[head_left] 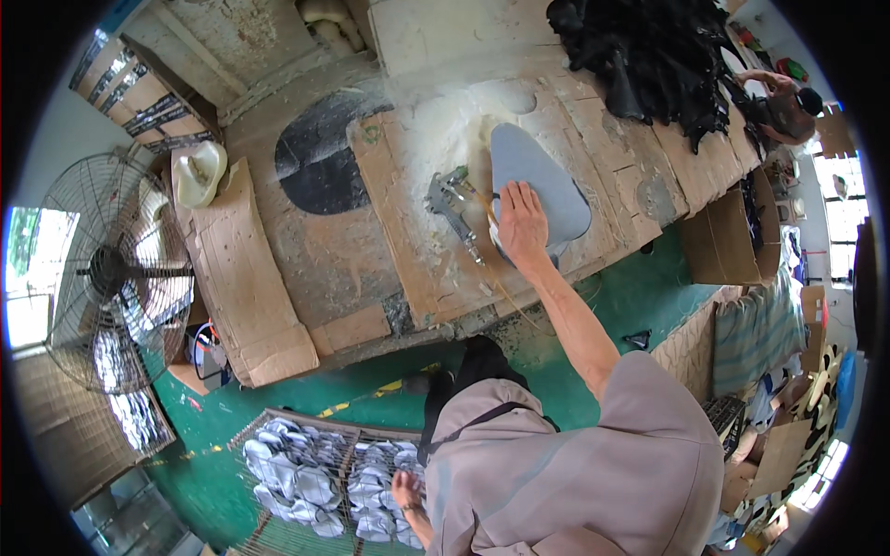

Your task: Spraying an adhesive or coating onto grey foam components and arranging them on a wire drying rack.

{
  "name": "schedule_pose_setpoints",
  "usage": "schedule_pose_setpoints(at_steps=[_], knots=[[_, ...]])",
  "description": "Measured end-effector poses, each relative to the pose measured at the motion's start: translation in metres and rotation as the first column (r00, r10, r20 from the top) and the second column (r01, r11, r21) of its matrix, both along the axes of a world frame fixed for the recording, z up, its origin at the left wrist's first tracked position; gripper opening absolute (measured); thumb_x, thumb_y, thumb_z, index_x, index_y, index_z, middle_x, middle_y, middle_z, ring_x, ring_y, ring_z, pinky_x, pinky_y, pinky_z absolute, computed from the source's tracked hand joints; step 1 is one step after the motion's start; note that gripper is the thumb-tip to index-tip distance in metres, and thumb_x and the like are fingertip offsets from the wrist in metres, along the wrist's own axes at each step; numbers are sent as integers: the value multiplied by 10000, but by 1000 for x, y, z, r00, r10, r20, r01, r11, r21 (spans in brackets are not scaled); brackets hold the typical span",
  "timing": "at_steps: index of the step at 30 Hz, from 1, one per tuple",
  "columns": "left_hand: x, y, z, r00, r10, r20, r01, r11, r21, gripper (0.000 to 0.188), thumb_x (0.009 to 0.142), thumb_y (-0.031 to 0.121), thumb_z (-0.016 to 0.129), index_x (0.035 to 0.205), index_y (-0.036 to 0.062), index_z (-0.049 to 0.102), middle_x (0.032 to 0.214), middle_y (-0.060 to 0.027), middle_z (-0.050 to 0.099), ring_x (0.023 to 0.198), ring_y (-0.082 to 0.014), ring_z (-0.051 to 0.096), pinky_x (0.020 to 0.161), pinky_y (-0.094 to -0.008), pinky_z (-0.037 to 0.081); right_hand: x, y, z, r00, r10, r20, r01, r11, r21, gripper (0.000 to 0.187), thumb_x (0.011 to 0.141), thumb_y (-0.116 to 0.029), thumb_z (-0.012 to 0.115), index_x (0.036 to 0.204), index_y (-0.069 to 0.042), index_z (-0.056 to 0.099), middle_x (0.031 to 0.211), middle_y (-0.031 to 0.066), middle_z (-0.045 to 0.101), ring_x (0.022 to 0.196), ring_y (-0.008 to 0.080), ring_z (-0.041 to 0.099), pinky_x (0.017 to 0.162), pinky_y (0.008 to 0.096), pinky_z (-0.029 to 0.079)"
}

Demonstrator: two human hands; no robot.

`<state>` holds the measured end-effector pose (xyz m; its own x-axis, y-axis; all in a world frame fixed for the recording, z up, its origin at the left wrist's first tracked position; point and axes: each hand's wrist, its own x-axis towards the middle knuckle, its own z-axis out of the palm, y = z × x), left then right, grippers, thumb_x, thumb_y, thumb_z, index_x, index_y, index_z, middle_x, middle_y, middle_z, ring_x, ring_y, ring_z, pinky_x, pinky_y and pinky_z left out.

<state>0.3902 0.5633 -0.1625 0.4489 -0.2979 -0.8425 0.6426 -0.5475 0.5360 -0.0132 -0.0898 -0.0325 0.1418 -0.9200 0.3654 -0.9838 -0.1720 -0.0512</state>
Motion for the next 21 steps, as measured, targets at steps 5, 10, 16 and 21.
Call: schedule_pose_setpoints(at_steps=[5,10,16,21], knots=[[11,-60,38,975,-106,195,72,982,174,492,938,285,722,1346,61,562,1085,-76,712,865,-175,697,654,-301,539,24,-4,4,993,56,102,-56,998,-3,324,903,-76,542,1184,50,646,1209,192,655,1200,358,578,1087,457,433],[-31,-22,53,991,-19,133,-3,986,165,459,962,241,699,1354,49,554,1069,-82,710,860,-195,695,659,-315,553,91,-13,-56,961,90,262,-164,947,275,210,896,-82,535,1042,-16,672,1071,211,681,1053,369,656,887,492,536],[-132,28,59,971,220,94,-239,903,358,386,949,153,692,1310,45,606,1003,-80,709,821,-183,692,629,-317,558,85,-32,-109,991,93,92,-123,905,406,228,842,-117,577,1025,-3,652,1069,243,652,962,427,661,807,522,542],[-191,23,79,996,88,7,-76,808,584,285,940,290,709,1166,119,739,927,-32,711,728,-141,635,545,-282,476,80,-63,-129,997,8,70,-38,896,442,372,792,-130,614,1113,56,585,1099,286,636,1003,487,642,866,547,539]])
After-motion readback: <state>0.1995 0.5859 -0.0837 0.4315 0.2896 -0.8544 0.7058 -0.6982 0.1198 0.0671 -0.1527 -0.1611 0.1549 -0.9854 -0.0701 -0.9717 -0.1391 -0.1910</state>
